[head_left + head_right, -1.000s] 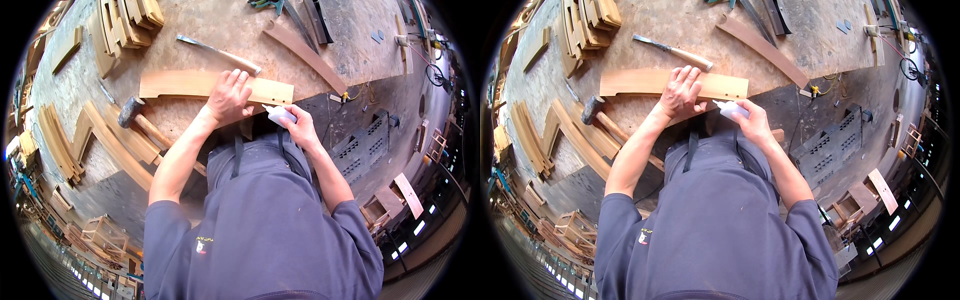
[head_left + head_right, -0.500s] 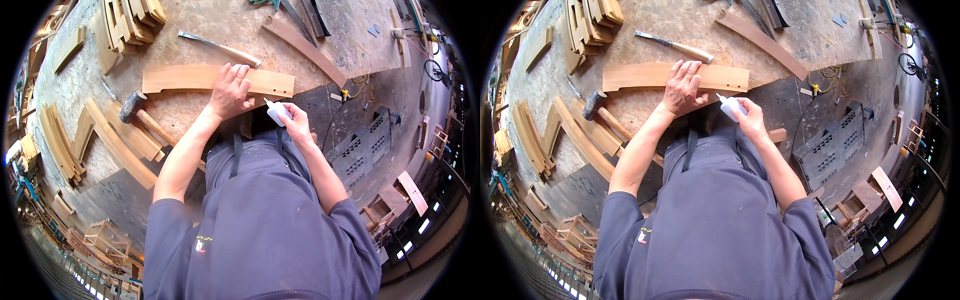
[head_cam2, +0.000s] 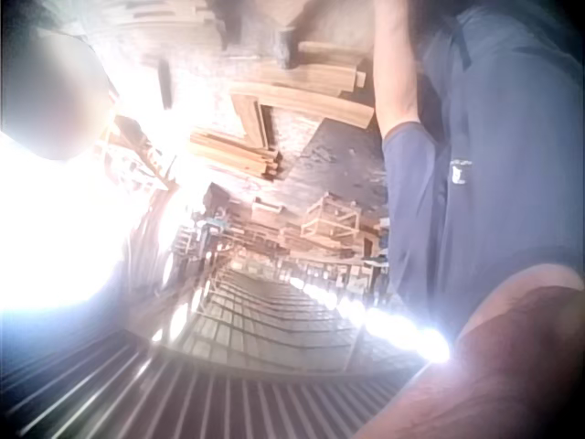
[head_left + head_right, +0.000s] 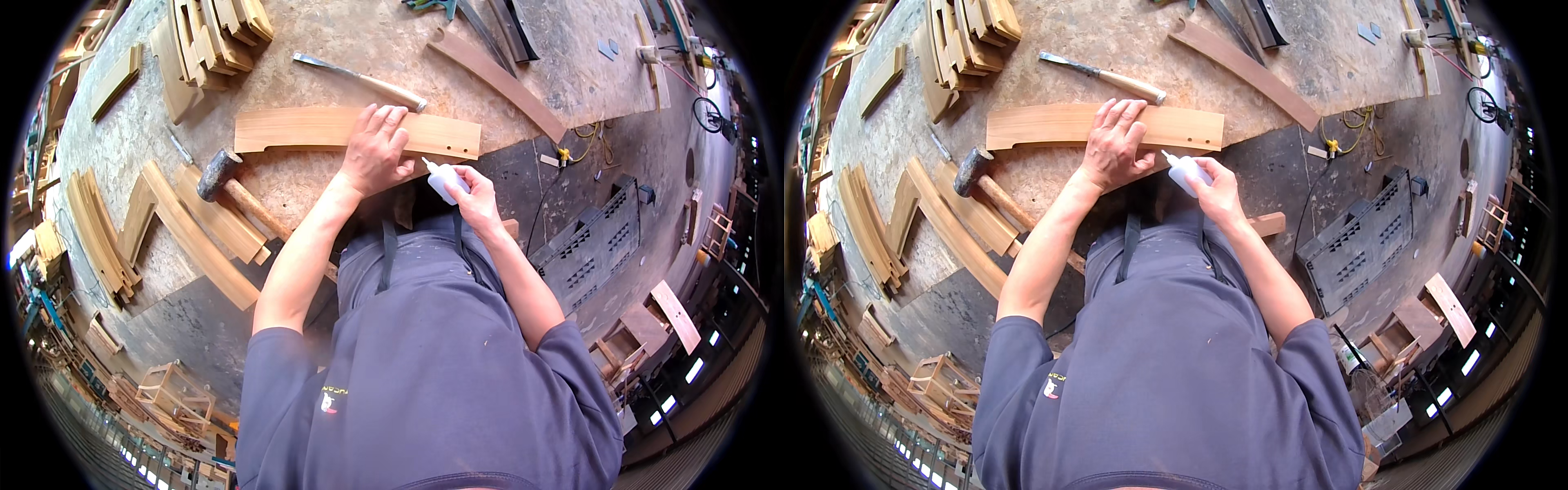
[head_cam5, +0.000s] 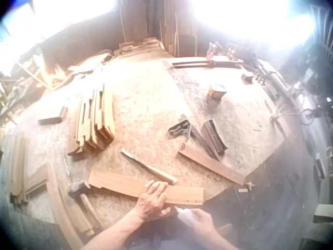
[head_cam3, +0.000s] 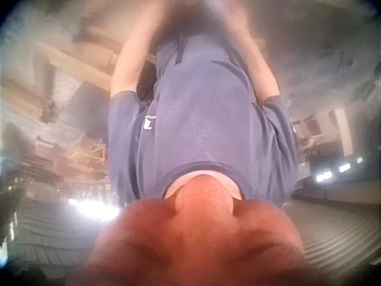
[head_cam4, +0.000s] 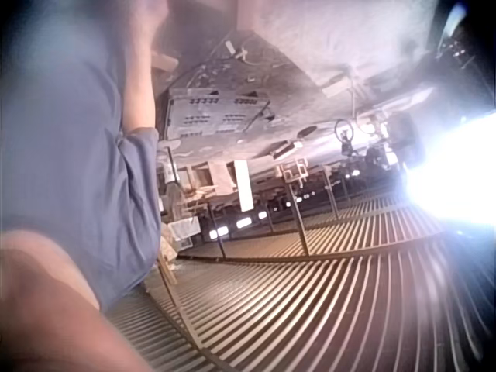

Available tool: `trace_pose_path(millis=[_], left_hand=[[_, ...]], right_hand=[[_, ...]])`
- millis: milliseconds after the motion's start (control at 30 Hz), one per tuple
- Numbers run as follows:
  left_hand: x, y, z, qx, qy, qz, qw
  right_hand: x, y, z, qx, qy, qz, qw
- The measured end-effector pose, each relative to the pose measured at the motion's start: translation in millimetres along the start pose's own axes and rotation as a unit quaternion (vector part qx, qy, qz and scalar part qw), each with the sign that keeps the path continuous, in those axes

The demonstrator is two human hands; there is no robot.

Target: The person uses a vertical spindle moulder to shape the edges of wooden planks. They then move to a workbench to apply glue to the grooves of the shaped pieces and insert small wooden dowels by hand.

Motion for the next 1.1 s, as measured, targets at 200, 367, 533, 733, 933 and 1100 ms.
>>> trace_pose_path(millis=[200,367,533,733,933,1100], left_hand=[[0.4,-7.4,9.1,-0.038,0.010,0.027,0.999],[-1.4,-7.8,12.7,-0.060,0.010,0.030,0.998],[1.6,-13.5,10.9,-0.053,0.010,0.028,0.998],[-0.9,-8.6,12.4,-0.064,0.006,0.036,0.997],[-1.4,-8.3,12.0,-0.062,0.004,0.035,0.997],[-1.6,-7.9,12.5,-0.063,0.005,0.036,0.997]], right_hand=[[5.3,3.8,-2.7,-0.026,-0.004,0.006,1.000],[5.9,9.3,-2.1,-0.029,0.001,0.011,1.000],[4.4,11.9,3.0,-0.036,0.004,0.009,0.999],[3.8,15.1,4.2,-0.054,-0.007,0.007,0.999],[2.9,16.0,6.0,-0.074,-0.028,0.006,0.997],[0.9,17.4,11.4,-0.075,-0.018,0.004,0.997]])
Point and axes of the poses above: each hand's wrist, its own x-axis towards the middle knuckle, its own y-axis out of the palm, z = x × y, the point moved 3 cm from there along x, towards the middle knuckle, and after that the axes turned 14 degrees about x, right-handed, at the moved point
